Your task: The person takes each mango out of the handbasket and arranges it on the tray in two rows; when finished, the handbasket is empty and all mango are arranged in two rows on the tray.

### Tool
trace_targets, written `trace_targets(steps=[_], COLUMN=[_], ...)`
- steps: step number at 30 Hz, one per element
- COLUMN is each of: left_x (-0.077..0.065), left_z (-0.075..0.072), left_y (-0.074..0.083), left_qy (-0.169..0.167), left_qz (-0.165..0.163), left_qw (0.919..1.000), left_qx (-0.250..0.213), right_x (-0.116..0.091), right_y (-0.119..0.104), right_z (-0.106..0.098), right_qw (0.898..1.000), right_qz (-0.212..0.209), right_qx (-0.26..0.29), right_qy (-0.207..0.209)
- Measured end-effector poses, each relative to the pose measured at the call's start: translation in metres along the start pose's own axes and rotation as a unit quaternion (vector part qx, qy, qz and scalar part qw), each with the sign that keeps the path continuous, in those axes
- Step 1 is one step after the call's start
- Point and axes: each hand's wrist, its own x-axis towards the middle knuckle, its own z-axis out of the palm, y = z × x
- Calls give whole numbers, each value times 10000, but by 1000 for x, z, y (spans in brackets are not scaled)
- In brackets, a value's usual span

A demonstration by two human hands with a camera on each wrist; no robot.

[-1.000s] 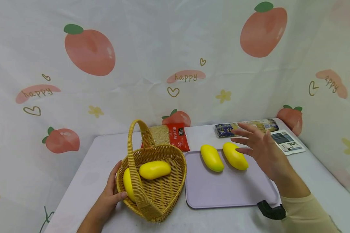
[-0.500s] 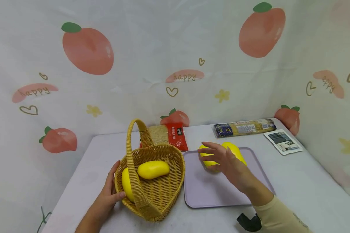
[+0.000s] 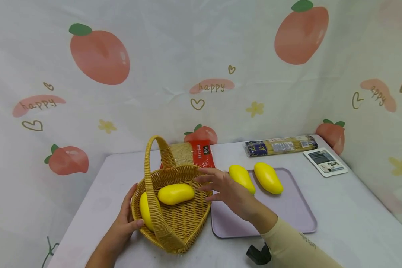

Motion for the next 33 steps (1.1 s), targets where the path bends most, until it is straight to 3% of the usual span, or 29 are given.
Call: trace_targets(steps=[6, 14, 17, 20, 23, 27, 33], left_x=[0, 0, 0, 0, 1, 0, 0], left_z=[0, 2, 2, 2, 2, 1, 1], left_y=[-2, 0, 2, 4, 4, 3, 1], left_qy=[-31, -96, -116, -108, -114, -160, -165], left_qz=[23, 83, 116, 158, 185, 249, 127], left_qw=[10000, 9999, 9998, 9998, 9997, 9995, 9997], left_qx=[-24, -52, -86, -81, -65, -52, -105], right_x=[31, 61, 70, 79, 85, 92, 99], right_y=[7, 27, 34, 37, 38, 41, 51], right_z=[5, 1, 3, 7, 12, 19, 28], right_qw=[9995, 9969, 9965, 9917, 9774, 9443, 9015], right_qz=[198, 477, 490, 573, 811, 1112, 1433], right_qx=[228, 222, -172, -961, -1918, -3087, -4041], right_qy=[57, 581, 660, 627, 359, -263, -599])
